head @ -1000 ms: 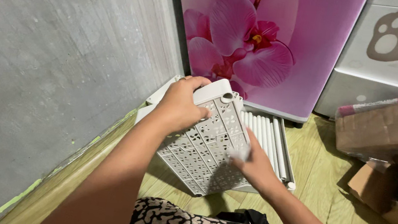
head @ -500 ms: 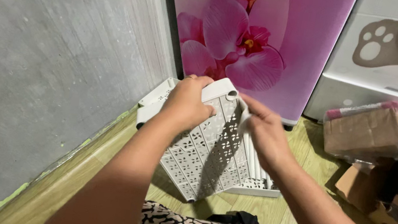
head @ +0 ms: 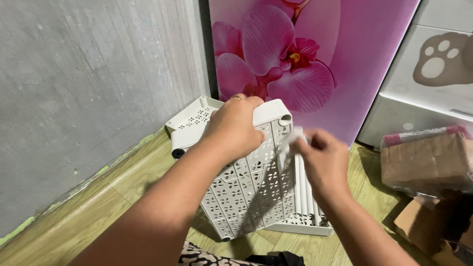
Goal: The person wipes a white perforated plastic tray with a white cloth, cleaning both the top surface and edges. The person then wipes a second similar tray and places it on top of the first.
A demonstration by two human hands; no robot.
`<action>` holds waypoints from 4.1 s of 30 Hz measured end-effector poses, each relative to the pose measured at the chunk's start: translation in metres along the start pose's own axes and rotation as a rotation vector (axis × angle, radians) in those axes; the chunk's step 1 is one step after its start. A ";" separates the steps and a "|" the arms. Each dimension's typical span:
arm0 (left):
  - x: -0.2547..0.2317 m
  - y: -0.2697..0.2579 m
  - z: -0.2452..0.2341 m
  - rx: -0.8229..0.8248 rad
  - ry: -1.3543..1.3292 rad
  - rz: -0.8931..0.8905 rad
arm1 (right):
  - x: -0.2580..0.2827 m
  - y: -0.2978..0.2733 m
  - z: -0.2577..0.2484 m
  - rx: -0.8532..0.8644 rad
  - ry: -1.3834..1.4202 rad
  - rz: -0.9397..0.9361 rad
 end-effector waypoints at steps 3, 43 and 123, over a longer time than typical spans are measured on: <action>0.002 0.000 0.001 -0.013 0.000 0.030 | 0.019 0.006 0.000 0.032 0.082 -0.110; 0.050 0.014 0.005 -0.084 -0.104 0.148 | -0.043 0.004 0.007 0.138 -0.052 -0.042; 0.024 0.021 -0.010 -0.011 0.072 -0.113 | -0.060 -0.043 0.061 0.376 -0.236 0.356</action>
Point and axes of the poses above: each hand's wrist, its own y-axis towards the middle knuckle, its own z-axis out of the palm, x = y × z, the point moved 2 cm from there along y, towards the middle knuckle, and after that the axes turned 2 degrees about x, right-handed, at the moved point
